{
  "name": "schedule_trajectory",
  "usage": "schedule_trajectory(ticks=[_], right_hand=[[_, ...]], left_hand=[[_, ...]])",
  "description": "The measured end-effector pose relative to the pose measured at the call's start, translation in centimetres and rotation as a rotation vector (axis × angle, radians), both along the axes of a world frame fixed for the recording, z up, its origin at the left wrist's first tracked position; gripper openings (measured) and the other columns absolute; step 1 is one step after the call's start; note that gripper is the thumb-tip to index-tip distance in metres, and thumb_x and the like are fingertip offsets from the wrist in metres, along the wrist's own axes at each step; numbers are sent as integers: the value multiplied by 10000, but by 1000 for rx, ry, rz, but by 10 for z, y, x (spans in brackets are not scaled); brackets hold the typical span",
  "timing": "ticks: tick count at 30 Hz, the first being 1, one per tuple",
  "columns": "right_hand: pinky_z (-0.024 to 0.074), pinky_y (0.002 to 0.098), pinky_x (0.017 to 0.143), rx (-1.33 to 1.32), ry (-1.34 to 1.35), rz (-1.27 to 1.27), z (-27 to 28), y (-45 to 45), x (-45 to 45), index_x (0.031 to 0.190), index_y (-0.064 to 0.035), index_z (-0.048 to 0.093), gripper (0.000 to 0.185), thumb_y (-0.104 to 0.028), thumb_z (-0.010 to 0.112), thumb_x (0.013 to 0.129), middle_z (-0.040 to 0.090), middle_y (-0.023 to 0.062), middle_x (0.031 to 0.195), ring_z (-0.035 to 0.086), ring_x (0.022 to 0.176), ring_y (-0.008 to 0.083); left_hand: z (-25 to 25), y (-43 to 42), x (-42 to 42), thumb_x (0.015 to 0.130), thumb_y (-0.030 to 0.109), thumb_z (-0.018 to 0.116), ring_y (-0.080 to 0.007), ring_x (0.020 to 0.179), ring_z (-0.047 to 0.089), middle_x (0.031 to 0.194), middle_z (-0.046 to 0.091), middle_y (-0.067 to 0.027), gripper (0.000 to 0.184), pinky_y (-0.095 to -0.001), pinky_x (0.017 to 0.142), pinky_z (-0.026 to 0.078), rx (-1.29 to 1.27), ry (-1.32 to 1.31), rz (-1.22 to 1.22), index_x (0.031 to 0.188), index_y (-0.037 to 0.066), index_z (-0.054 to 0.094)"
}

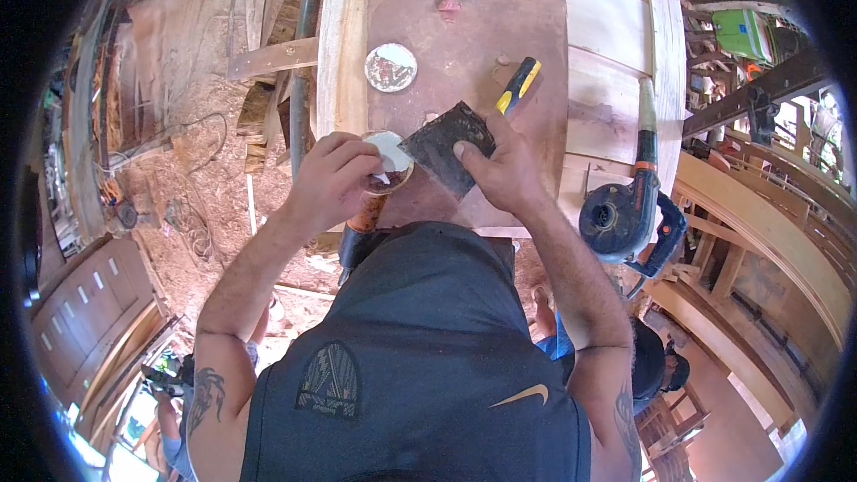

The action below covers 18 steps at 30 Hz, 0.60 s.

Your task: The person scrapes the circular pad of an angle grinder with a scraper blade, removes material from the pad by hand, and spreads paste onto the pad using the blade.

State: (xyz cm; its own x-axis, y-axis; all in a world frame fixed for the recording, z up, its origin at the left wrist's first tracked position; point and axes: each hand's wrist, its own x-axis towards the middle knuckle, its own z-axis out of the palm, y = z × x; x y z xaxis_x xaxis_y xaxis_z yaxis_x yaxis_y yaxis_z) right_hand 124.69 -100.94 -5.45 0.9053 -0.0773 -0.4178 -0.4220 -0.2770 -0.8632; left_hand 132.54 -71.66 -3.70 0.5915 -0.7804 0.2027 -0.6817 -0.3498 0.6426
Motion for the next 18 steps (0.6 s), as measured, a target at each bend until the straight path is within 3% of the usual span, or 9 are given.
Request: schedule_trajectory(ticks=[5, 8, 9, 12, 13, 16, 18], right_hand=[[566, 303, 951, 13, -10, -9, 3, 0, 2, 1454, 49, 548, 512, -40, 739, 987, 735, 97, 1194, 690, 1074, 146], [568, 306, 954, 31, 8, -6, 6, 2, 3, 1463, 48, 546, 517, -34, 735, 989, 733, 100, 1200, 693, 1076, 151], [568, 307, 955, 28, 22, -8, 7, 2, 4, 1466, 47, 545, 520, -33, 735, 989, 733, 101, 1202, 694, 1076, 153], [568, 311, 963, 9, 23, 2, 5, 2, 5, 1480, 44, 538, 538, -36, 739, 987, 731, 104, 1213, 694, 1084, 156], [567, 314, 969, 8, 9, 10, 6, 2, 6, 1482, 41, 540, 540, -35, 739, 987, 731, 103, 1218, 693, 1088, 157], [566, 321, 954, 38, -20, 0, 6, 0, 4, 1443, 30, 566, 501, -60, 746, 984, 741, 100, 1185, 699, 1066, 160], [569, 325, 903, 104, -27, -52, -1, 0, 1, 1356, 19, 615, 422, -112, 757, 981, 765, 96, 1098, 712, 1006, 163]], left_hand=[[-4, 16, -11, 854, -55, 787, -304, 969, 761, 992, 748, -119, 242, -406, 858, 620, -287, 47, 159, 1057, 40, 695], [12, 29, -10, 920, -8, 796, -261, 901, 781, 947, 755, -135, 197, -374, 810, 624, -238, 132, 350, 1081, 42, 694], [16, 31, -7, 965, 42, 786, -222, 836, 781, 881, 760, -122, 271, -349, 761, 616, -178, 117, 420, 1205, 45, 660], [-17, 48, -3, 952, 110, 818, -226, 664, 720, 779, 714, -109, 405, -373, 602, 561, -41, 212, 746, 1312, 67, 637], [-29, 54, 0, 966, 150, 810, -238, 610, 704, 715, 696, -85, 529, -400, 546, 542, -29, 133, 727, 1432, 91, 566], [-31, 47, -9, 983, 129, 774, -237, 712, 741, 790, 731, -99, 499, -396, 646, 589, 160, 433, 793, 1442, 86, 583], [-28, 36, -26, 997, 114, 744, -233, 818, 750, 904, 751, -125, 461, -386, 754, 605, -29, 502, 620, 1433, 62, 602]])
